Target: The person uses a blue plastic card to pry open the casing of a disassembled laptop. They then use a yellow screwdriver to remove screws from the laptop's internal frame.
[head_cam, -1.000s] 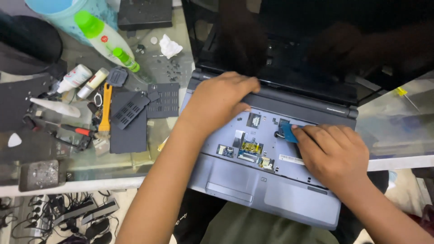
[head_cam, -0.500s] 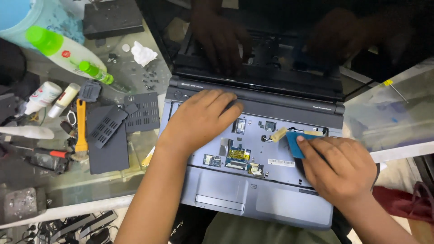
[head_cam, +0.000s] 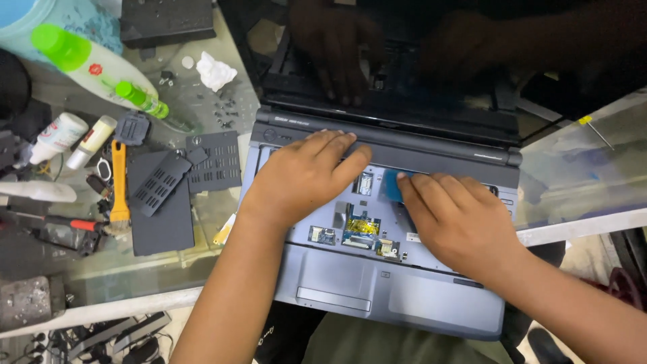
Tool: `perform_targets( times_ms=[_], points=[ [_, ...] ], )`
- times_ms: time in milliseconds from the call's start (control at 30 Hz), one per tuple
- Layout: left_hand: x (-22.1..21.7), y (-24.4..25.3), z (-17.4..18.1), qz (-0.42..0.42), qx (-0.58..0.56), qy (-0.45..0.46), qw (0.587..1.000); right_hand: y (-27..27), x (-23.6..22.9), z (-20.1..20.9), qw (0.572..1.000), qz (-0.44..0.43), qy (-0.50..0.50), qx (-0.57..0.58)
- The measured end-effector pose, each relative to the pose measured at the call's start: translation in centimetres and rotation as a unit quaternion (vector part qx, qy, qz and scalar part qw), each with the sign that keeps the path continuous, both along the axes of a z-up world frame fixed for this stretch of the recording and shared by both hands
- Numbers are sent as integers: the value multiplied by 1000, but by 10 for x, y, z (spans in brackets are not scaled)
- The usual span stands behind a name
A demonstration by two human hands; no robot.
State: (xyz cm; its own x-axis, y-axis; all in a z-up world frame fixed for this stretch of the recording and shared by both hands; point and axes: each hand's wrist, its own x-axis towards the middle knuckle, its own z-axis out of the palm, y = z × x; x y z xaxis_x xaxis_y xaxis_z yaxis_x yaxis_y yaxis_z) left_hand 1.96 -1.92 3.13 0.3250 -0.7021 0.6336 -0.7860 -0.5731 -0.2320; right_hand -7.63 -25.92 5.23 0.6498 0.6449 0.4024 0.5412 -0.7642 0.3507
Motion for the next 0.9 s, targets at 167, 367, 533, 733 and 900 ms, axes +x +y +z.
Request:
perform_targets(
  times_ms=[167, 367, 533, 733, 900],
  points=[
    [2, 0, -7, 0, -12, -14, 1000, 6, -1, -3, 999, 38, -2, -16],
    [3, 0, -11, -5, -33, -22, 999, 12, -1, -8, 998, 37, -21, -41],
    [4, -2, -10, -6, -46, -37, 998, 18, 1, -7, 996, 61, -52, -46],
    [3, -2, -11, -2, -51, -22, 998, 22, 1, -7, 996, 63, -48, -36],
    [2, -2, -10, 3, -48, -17, 999, 28, 2, -2, 996, 43, -61, -56]
  ],
)
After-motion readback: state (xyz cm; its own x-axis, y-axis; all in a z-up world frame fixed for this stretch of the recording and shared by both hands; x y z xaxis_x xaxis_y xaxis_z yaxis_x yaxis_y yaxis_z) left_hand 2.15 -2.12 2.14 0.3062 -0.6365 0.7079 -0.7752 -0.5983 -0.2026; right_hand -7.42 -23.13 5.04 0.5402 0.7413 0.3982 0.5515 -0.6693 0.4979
